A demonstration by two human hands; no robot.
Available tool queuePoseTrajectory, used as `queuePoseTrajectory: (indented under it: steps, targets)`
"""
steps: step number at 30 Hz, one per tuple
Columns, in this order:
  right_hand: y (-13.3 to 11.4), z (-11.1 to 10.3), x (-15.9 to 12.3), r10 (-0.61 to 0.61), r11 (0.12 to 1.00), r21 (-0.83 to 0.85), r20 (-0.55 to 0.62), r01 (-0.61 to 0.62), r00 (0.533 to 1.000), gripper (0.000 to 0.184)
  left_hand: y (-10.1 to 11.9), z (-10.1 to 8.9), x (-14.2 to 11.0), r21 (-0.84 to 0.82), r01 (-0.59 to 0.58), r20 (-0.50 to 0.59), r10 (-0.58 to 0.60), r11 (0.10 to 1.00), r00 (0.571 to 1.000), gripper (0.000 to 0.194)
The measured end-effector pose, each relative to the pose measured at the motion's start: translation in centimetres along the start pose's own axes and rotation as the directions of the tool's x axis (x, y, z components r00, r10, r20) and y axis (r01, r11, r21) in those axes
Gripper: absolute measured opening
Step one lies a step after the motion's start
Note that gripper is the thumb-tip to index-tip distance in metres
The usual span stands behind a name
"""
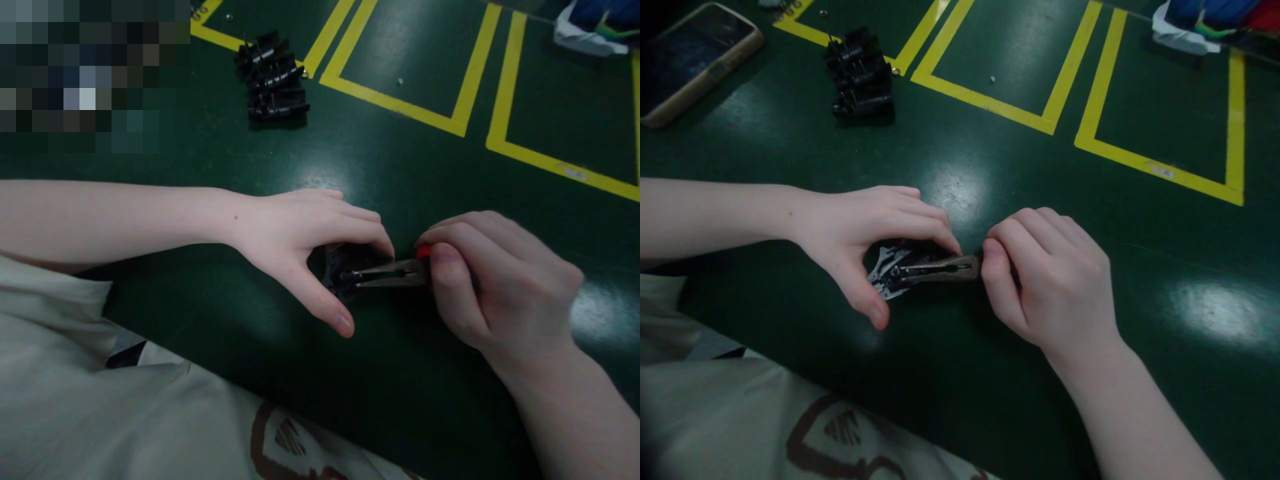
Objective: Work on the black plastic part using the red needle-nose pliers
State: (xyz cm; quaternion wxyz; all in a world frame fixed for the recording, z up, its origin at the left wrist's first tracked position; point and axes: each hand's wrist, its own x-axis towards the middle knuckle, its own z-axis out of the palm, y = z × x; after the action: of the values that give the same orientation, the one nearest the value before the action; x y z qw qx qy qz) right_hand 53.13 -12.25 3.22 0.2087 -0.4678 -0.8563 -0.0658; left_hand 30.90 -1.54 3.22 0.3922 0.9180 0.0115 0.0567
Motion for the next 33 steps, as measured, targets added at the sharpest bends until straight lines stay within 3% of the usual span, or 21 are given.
queuePoseTrajectory:
  steps: [33]
  targets:
    - [-0.27, -0.36, 0.49, -0.003, 1.0, -0.002, 0.007, 0.003, 1.0, 0.031, -0.28, -0.16, -0.06, -0.017, 0.013, 0.029, -0.012, 1.0, 1.0, 0.065]
